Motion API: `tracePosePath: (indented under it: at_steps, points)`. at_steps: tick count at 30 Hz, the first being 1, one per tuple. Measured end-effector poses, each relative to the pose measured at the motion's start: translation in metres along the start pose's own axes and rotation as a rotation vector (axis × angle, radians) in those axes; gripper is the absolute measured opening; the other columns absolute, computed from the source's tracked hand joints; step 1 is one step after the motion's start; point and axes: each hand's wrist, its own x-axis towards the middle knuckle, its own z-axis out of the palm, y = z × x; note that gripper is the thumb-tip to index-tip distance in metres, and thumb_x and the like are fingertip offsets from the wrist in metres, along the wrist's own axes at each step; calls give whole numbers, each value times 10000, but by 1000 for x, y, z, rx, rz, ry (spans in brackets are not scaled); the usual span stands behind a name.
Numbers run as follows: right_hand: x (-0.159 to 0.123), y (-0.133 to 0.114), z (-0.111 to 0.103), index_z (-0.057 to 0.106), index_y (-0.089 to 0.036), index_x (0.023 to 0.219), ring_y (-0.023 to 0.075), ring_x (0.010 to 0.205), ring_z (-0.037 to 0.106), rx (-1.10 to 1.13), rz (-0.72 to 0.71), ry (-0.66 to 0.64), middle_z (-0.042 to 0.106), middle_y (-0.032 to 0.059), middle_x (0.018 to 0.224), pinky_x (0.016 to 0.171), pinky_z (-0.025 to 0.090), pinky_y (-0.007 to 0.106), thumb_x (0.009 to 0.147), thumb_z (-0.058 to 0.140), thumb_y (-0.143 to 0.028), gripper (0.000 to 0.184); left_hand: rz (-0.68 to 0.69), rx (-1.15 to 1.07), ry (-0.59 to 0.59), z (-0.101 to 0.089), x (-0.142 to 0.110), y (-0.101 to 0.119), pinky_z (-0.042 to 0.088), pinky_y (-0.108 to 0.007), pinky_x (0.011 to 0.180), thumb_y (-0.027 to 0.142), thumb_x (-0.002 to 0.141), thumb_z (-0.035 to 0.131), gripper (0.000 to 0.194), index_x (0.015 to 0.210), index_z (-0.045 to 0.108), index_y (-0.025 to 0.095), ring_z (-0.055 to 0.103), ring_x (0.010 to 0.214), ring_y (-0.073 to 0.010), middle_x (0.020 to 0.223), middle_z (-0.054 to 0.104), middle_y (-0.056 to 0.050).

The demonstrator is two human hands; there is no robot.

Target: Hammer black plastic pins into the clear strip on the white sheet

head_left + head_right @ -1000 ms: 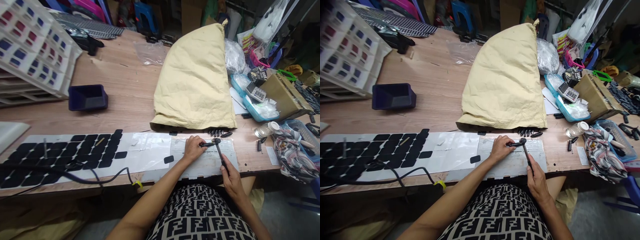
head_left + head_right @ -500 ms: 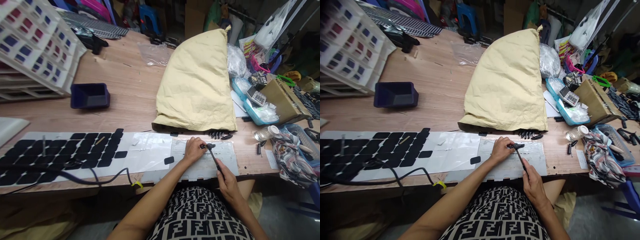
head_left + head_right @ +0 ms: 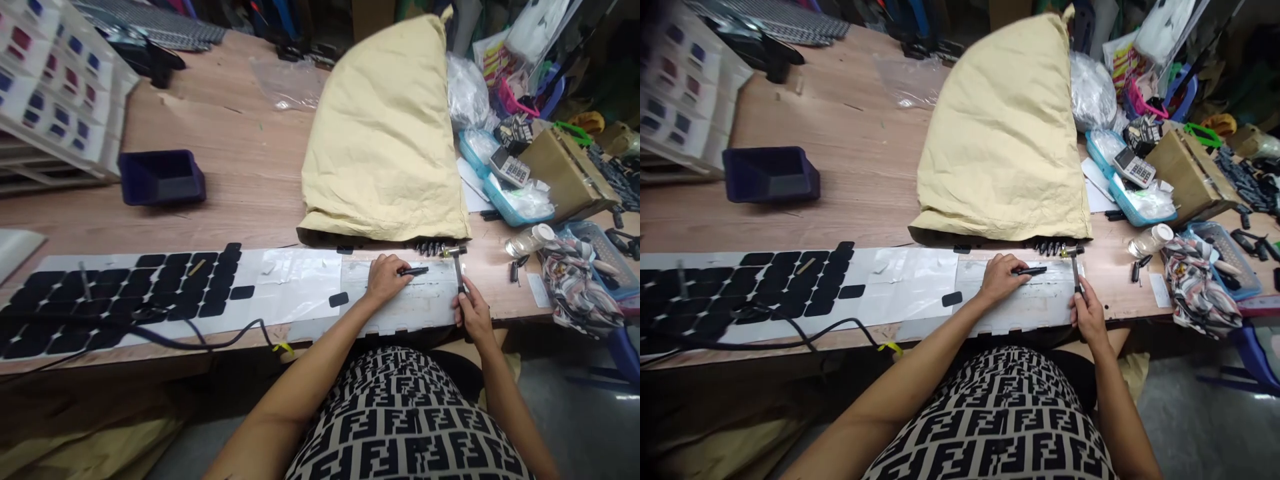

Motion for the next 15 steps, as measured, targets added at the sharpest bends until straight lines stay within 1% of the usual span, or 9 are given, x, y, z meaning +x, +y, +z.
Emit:
tracePosePath:
  at_steps: [2,3,4,6,8,9,11,13,15]
  points:
    - [6,-1,-2,419,-191,1497,93,438,473,122,36,-38,588,-48,712,367,421,221,882,585,-462,692,46,-56,-46,-8,-10,5,423,-377,899,293,793,737,155,932,739,223,562,938,-224,902,678,-32]
    - [8,-1,-4,419,-191,1494,88,430,459,164,42,-34,582,-55,697,366,413,216,870,596,-460,702,74,-115,-111,-13,-17,10,440,-360,858,306,815,713,164,951,729,217,572,912,-213,917,672,-36]
    - [9,-1,-5,407,-195,1500,86,431,454,200,47,-20,579,-58,695,363,401,210,865,601,-457,714,100,-190,-208,-18,-27,15,454,-339,802,326,843,679,175,973,717,214,582,875,-200,936,669,-40]
    - [11,-1,-6,394,-204,1505,82,429,444,251,59,3,578,-61,691,359,382,203,855,609,-450,727,128,-339,-476,-24,-52,27,451,-301,687,375,908,587,213,1015,691,223,593,779,-175,939,669,-37]
    - [11,-1,-7,389,-203,1507,84,429,442,291,69,10,579,-61,687,354,365,201,848,616,-442,737,117,-405,-739,-23,-78,36,431,-284,636,415,938,530,239,1032,668,244,592,715,-166,877,668,-19]
    - [11,0,-7,389,-200,1506,86,429,443,310,70,10,581,-60,686,352,358,201,846,620,-437,739,103,-401,-831,-19,-90,38,428,-284,641,420,935,531,232,1033,658,252,596,717,-168,861,668,-12]
    - [10,1,-8,393,-200,1504,88,430,447,343,61,15,585,-57,688,350,347,200,846,627,-426,735,43,-358,-929,-4,-108,37,438,-291,684,412,911,558,218,1035,642,254,614,783,-186,888,677,-9]
    - [9,3,-8,401,-211,1500,88,433,451,361,49,17,592,-53,695,349,341,197,851,629,-415,717,-58,-349,-976,16,-116,28,460,-301,743,427,889,572,255,1056,631,244,631,882,-208,970,692,-20]
    - [10,5,-8,410,-222,1493,87,435,453,367,40,9,595,-50,699,350,343,195,861,625,-410,694,-168,-369,-1004,38,-117,12,482,-317,813,483,890,550,339,1104,625,231,642,972,-230,1049,705,-36]
